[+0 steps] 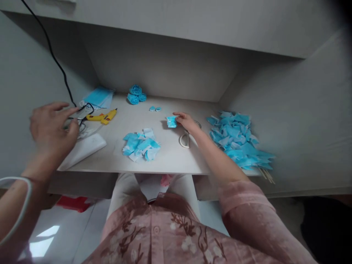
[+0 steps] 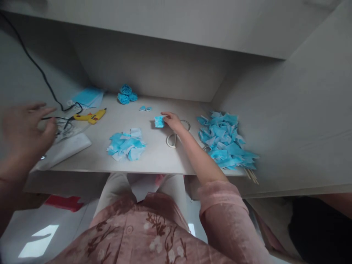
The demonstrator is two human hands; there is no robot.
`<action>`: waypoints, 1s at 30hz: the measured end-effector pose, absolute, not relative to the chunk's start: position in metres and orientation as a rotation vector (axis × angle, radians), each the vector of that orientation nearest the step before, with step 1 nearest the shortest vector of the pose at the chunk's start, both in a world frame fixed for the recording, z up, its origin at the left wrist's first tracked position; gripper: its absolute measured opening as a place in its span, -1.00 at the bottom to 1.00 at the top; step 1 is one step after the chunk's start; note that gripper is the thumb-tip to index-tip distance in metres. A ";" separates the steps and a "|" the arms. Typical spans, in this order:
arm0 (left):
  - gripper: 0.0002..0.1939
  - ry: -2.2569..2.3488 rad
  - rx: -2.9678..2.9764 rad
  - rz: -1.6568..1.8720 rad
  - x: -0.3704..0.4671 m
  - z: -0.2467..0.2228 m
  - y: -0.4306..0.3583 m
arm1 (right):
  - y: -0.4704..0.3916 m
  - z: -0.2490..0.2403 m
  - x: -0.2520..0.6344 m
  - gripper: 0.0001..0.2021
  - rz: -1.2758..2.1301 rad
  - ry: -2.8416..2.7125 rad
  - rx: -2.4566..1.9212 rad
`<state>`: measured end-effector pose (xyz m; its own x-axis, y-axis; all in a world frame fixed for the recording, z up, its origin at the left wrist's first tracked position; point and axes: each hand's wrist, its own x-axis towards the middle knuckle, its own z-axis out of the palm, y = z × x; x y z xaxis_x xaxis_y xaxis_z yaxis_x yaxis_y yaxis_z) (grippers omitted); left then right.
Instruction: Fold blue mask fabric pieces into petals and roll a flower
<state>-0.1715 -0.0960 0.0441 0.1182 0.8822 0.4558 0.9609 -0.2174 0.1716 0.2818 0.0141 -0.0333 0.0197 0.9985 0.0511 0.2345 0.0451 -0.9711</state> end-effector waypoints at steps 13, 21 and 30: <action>-0.77 -1.664 -2.275 -2.262 -0.031 0.054 -0.004 | 0.046 -0.040 0.260 -0.57 0.846 -1.609 -1.521; -0.80 -2.129 -2.593 -2.325 -0.003 0.014 0.046 | 0.026 -0.046 0.260 -0.38 0.362 -1.888 -1.530; -0.85 -2.144 -2.874 -2.202 -0.007 -0.030 0.044 | 0.017 -0.042 0.268 -0.34 0.068 -1.877 -1.521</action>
<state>-0.0074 0.0439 -0.0302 0.2084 0.9744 0.0843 0.0582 -0.0984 0.9934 0.2682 0.0168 -0.0423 -0.0557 0.8734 0.4838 0.8361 0.3056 -0.4555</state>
